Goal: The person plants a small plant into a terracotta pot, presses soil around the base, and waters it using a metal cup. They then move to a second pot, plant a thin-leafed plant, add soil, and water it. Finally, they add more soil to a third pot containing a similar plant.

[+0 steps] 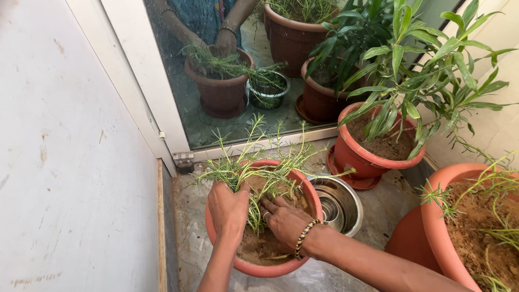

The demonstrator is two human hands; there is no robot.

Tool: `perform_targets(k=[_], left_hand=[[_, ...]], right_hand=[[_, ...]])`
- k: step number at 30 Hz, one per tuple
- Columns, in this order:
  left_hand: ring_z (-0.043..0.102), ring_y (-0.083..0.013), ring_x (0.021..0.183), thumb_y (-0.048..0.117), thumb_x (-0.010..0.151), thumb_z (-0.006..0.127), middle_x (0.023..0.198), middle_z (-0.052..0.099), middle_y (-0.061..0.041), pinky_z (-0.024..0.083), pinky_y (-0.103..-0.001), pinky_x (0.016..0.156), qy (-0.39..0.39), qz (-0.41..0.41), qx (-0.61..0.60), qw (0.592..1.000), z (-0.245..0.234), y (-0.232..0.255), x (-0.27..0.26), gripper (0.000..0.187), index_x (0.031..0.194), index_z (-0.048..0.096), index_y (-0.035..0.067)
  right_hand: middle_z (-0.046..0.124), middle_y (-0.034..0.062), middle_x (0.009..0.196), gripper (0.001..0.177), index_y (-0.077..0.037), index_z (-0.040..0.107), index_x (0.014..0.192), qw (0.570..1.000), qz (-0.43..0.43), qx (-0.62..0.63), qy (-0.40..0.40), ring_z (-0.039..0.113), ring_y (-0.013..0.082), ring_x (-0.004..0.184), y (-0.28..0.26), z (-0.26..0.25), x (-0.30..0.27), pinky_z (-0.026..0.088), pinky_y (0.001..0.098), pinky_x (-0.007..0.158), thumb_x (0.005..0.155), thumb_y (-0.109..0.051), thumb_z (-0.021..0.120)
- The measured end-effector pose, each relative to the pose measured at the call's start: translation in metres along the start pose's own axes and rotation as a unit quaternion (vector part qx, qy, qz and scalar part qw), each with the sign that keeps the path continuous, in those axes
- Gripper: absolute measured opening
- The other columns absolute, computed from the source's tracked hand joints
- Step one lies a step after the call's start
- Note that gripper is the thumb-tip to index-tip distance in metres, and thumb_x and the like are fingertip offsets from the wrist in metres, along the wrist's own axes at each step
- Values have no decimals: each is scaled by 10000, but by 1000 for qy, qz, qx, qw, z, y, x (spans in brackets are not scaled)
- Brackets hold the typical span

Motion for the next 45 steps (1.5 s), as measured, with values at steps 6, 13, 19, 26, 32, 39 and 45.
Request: perform_targets(k=[6,13,19,26,32,39,45], left_hand=[[693,-452,1007,161,764,763,1022,731,-257,529,-500,883,9,30,8,999,-3,-4,1,327,1024,698,-26],[703,-436,986,166,774,763,1011,732,-250,530,-494,864,-4,44,-9,999,-2,-1,0,310,1019,706,-16],[708,-424,982,167,770,770,1009,740,-233,533,-484,863,3,51,-9,999,0,-4,0,304,1015,714,-6],[705,-441,934,172,763,761,974,738,-235,527,-504,824,14,87,-23,996,-2,-4,-2,325,1027,716,-12],[716,-447,906,328,822,769,958,740,-255,536,-526,812,-52,25,39,998,6,5,-6,399,1039,715,-3],[707,-440,926,411,782,794,989,748,-231,529,-534,811,-88,28,32,995,9,11,-12,490,1089,701,41],[729,-389,970,460,765,796,1045,760,-205,538,-495,857,-98,76,-13,992,19,6,-12,560,1109,701,29]], right_hand=[[555,89,1481,668,-35,657,1278,998,-1,25,-63,532,307,1227,0,-28,-18,456,389,1058,619,-55,764],[681,28,1310,566,-96,745,1177,997,-36,-2,67,532,259,1152,2,-49,-18,436,395,1013,612,-92,764],[659,6,1352,598,-75,716,1221,998,-51,-28,14,524,268,1086,1,-36,-13,441,385,976,628,-127,772],[741,77,988,224,-127,784,981,997,26,-25,-70,638,207,1124,31,-19,-53,572,371,910,766,-150,727],[719,173,872,131,-78,741,871,985,164,45,-37,716,365,875,43,-6,-41,582,475,796,833,-203,743],[738,175,844,153,-96,790,885,986,129,58,-83,736,357,849,28,5,-47,597,443,816,743,-96,734],[737,158,819,240,-65,751,934,990,97,95,25,735,356,798,30,-19,-41,602,450,736,708,-13,688]])
Point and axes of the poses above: each hand's wrist, its own x-axis towards the middle knuckle, its own z-axis out of the palm, y = z × x, the point moved 6 cm from there along x, towards the middle knuckle
